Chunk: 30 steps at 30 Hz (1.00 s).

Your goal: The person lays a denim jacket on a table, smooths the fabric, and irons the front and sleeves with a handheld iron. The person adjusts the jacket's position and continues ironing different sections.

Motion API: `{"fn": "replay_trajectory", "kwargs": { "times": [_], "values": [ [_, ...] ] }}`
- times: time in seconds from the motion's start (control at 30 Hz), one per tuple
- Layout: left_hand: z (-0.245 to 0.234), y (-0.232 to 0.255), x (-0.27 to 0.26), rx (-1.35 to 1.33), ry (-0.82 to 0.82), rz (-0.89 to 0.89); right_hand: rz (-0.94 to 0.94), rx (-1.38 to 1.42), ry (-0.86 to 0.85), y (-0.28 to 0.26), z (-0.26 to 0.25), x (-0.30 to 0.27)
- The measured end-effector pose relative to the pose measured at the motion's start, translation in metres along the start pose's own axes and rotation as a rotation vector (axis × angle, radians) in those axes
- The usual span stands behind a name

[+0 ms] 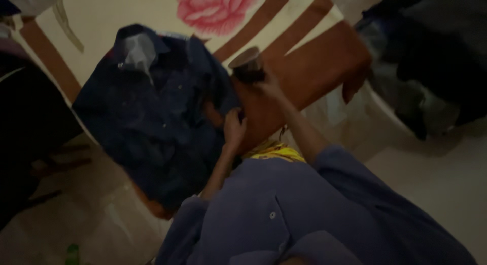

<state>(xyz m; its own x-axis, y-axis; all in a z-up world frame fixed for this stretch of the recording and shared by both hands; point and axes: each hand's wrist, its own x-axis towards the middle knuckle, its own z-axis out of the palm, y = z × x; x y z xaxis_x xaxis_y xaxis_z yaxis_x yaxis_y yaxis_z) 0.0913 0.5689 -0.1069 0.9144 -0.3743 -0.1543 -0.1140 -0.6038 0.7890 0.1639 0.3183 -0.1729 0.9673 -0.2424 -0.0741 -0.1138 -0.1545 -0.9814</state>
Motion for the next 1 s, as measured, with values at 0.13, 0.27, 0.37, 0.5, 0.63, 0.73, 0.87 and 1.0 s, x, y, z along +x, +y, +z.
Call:
{"fn": "replay_trajectory", "kwargs": {
  "times": [0.13,0.27,0.37,0.5,0.63,0.73,0.87,1.0],
  "values": [
    [0.038,0.019,0.025,0.297,-0.194,-0.114,0.243,0.487,0.067,0.009,0.003,0.005],
    [0.04,0.016,0.03,0.221,-0.228,-0.199,0.156,0.51,0.008,0.013,-0.029,0.038],
    [0.041,0.008,0.026,0.129,-0.208,-0.228,0.026,0.355,0.001,0.012,-0.075,0.073],
    [0.042,0.006,0.03,0.15,-0.222,-0.224,-0.018,0.293,0.041,0.008,-0.119,0.097],
    [0.036,0.012,0.032,0.149,-0.252,-0.275,-0.103,0.32,-0.009,0.005,-0.134,0.102],
    [0.031,0.014,0.035,0.147,-0.275,-0.278,-0.091,0.42,-0.036,0.007,-0.136,0.085],
    [0.034,0.008,0.037,0.144,-0.287,-0.237,0.064,0.404,0.042,0.014,-0.134,0.074],
    [0.04,0.0,0.034,0.172,-0.304,-0.284,0.042,0.464,0.056,0.015,-0.132,0.075]
  ]
}}
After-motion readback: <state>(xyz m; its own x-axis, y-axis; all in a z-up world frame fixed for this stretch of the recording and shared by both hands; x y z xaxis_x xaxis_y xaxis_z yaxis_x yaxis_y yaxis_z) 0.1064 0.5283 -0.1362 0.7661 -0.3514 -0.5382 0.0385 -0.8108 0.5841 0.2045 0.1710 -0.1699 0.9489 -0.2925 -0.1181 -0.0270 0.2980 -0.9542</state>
